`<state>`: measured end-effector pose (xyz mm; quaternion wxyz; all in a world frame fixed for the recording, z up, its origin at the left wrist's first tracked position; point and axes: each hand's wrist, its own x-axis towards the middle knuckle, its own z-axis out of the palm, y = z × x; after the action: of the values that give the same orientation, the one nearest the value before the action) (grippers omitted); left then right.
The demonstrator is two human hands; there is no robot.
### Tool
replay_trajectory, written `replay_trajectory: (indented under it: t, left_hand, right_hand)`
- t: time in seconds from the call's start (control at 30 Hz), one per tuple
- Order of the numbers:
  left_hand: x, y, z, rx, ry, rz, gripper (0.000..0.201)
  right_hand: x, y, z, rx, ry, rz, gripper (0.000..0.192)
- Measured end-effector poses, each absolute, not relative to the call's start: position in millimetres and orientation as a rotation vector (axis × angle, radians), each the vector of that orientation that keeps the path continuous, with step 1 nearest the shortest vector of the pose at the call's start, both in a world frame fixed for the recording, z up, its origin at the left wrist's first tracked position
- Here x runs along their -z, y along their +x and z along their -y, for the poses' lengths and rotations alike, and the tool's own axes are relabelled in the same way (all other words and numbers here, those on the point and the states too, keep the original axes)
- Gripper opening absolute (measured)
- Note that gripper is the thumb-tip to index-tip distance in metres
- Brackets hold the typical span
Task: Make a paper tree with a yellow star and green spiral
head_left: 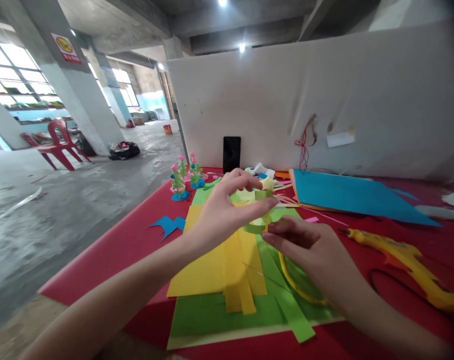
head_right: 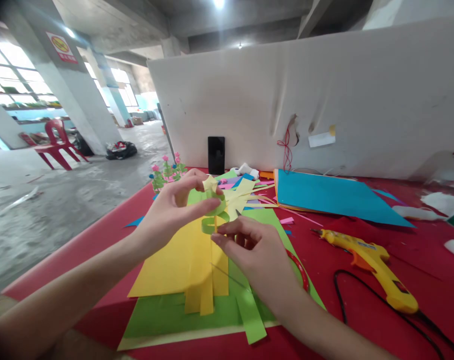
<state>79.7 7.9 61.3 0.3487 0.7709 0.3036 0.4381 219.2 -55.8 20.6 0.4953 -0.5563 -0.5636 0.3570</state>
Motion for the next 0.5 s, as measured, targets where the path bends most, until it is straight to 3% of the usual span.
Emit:
replay_trajectory:
  t: [0.13, 0.33, 0.5]
  left_hand:
    - [-62.3, 77.5, -10.6, -1.068, 2.103, -0.753, 0.027]
    - [-65.4, 73.1, -11.8, -1.019, 2.126, -0.709, 0.014]
    - [-66.7, 70.8, -13.8, -1.033, 2.124, -0.699, 0.017]
  right_hand:
    - [-22.1, 220.4, 56.0, -0.833, -1.370, 1.382, 0.018]
    - [-23.2, 221.7, 59.4, -0.845, -1.340, 1.415, 0.018]
    - [-26.4, 221.0, 61.9, -0.821, -1.352, 1.456, 0.015]
